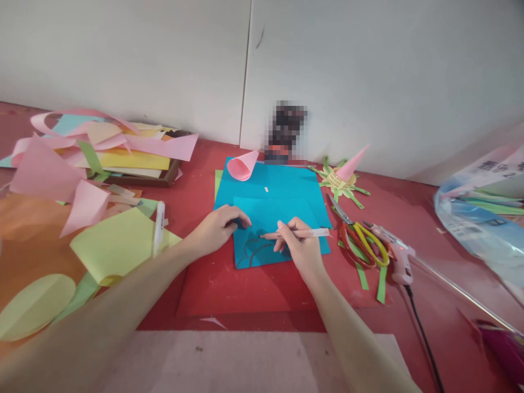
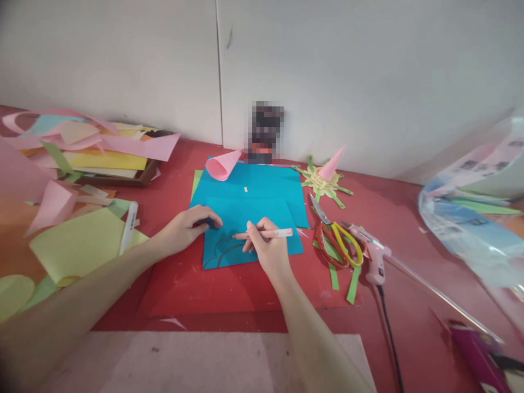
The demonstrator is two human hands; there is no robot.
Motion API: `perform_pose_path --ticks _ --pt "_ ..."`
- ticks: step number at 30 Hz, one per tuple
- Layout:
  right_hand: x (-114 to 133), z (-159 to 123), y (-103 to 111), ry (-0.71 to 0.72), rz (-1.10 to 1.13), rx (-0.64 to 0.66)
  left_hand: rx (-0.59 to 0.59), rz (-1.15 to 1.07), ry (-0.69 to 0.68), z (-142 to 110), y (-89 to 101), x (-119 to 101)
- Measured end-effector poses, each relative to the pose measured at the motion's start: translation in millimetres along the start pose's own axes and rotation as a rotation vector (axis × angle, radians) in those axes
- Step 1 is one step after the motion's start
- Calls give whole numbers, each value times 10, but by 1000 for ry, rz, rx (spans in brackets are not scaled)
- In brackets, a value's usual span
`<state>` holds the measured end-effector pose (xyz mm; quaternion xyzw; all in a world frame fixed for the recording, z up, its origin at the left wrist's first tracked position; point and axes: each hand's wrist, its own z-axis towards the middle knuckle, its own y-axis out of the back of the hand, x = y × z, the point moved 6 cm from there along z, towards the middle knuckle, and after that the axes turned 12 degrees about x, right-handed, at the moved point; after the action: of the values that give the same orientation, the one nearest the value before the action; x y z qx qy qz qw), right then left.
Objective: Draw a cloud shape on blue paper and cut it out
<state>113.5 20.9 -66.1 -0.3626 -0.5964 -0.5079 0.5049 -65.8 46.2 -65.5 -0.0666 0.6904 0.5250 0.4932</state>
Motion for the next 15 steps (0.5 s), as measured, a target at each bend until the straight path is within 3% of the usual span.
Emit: perform_pose_path --ticks 15 --pt "-20 -3 -19 4 7 41 -4 1 5 3 4 -7"
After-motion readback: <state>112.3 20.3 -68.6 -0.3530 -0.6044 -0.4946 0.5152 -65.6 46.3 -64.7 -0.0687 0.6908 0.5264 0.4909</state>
